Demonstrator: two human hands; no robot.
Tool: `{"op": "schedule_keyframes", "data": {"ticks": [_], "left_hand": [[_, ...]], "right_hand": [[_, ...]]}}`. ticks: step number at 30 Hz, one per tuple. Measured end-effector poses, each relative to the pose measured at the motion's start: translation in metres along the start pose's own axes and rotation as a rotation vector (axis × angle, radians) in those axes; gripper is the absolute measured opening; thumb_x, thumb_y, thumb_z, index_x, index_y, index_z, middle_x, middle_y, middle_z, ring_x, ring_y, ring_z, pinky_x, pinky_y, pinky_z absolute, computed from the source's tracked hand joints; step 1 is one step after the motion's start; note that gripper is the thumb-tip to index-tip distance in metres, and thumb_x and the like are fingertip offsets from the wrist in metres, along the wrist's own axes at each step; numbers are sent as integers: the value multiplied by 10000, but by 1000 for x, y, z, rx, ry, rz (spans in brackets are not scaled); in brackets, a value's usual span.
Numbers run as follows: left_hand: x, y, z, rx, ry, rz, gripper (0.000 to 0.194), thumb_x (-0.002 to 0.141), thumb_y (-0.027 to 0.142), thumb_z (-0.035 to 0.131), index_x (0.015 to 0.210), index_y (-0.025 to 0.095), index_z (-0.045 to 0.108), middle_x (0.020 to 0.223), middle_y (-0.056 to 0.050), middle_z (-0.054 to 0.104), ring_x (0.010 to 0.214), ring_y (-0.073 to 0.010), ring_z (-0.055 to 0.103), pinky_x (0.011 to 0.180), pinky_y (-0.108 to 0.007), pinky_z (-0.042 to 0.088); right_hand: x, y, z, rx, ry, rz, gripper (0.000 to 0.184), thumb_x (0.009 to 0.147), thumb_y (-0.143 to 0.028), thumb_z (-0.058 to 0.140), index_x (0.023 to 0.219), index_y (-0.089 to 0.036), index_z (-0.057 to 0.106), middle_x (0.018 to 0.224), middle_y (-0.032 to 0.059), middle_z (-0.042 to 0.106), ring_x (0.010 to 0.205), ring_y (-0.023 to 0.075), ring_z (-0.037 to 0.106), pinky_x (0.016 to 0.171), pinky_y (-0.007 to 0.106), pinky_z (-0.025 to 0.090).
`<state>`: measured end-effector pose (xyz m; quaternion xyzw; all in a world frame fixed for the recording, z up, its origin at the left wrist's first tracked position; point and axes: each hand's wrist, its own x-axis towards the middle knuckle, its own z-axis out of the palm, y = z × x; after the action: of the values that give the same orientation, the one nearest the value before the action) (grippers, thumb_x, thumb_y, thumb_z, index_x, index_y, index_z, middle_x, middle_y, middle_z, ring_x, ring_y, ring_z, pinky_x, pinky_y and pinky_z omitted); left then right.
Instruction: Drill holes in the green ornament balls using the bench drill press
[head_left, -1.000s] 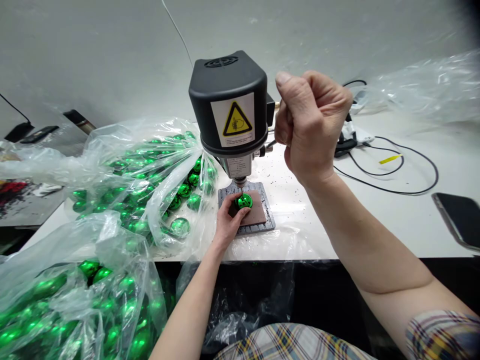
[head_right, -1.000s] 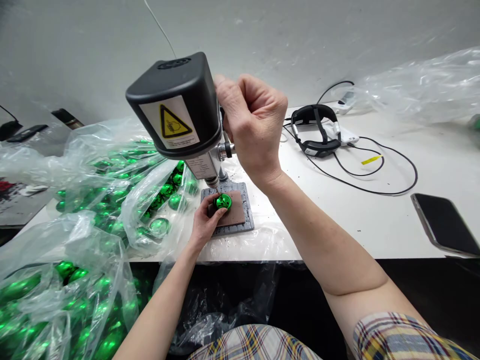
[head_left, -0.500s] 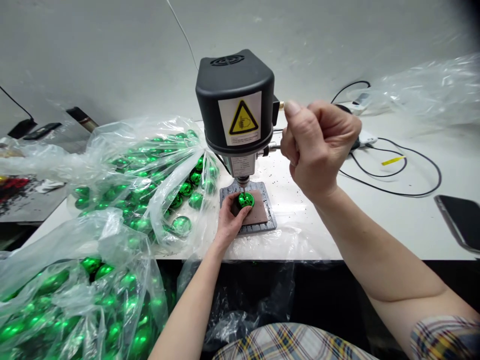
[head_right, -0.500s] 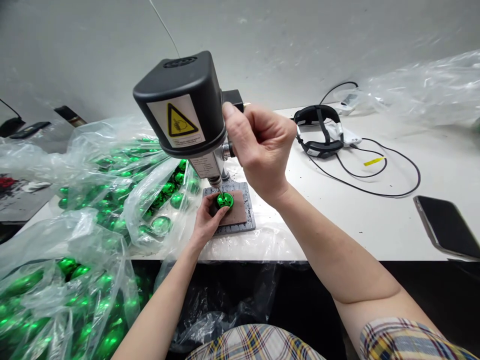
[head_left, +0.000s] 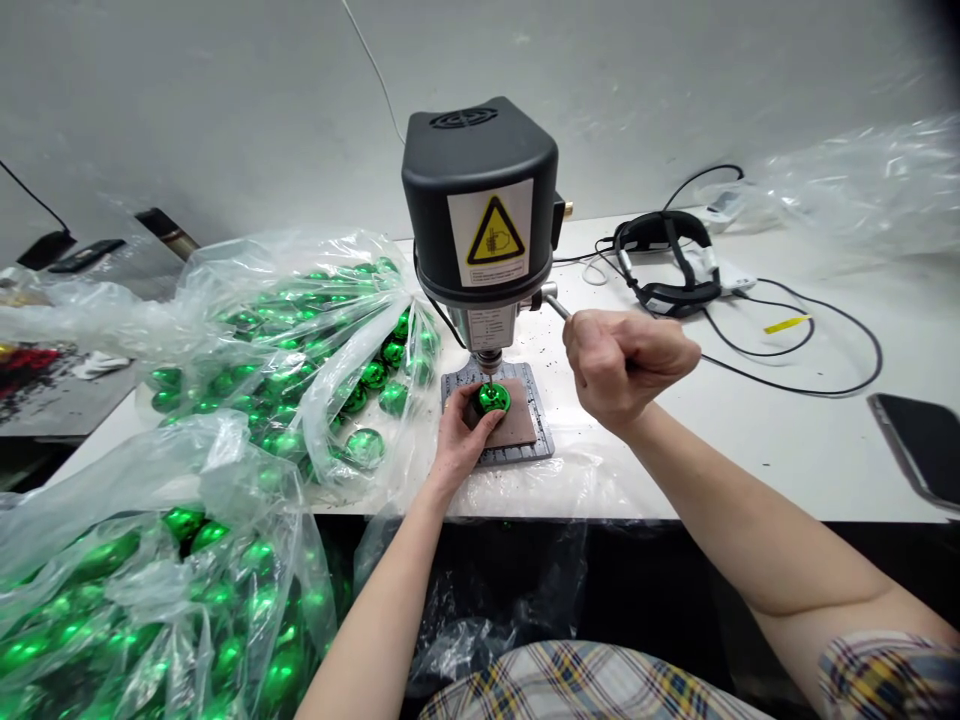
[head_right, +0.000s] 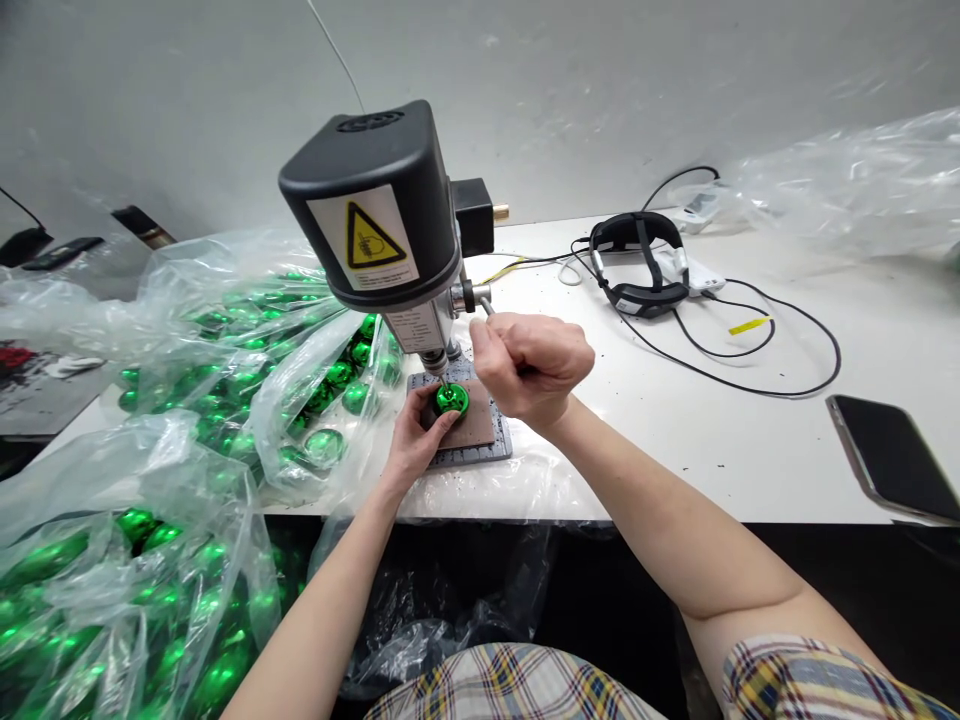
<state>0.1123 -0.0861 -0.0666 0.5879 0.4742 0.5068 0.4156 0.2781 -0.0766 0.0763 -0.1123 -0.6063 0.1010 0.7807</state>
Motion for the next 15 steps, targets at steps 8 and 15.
{"op": "schedule_keyframes", "data": {"ticks": [8,15], "left_hand": [[1,1,0,-12,-11,-21,451,798,335,764,1172,173,570,1157,-121,660,1110,-242,629,1004,-407,485],[-8,21,1,79,180,-34,467,730,351,813,1089,186,563,1074,-82,667,999,-211,639,895,-354,500]], "right_hand": [[20,-2,10,-40,118,40,509,858,-184,629,493,-201,275,393,-66,288,326,63,255,357,282,163],[93,10,30,-17,218,537,434,820,-84,593,500,-231,340,401,-83,324,316,47,255,278,244,163]]}}
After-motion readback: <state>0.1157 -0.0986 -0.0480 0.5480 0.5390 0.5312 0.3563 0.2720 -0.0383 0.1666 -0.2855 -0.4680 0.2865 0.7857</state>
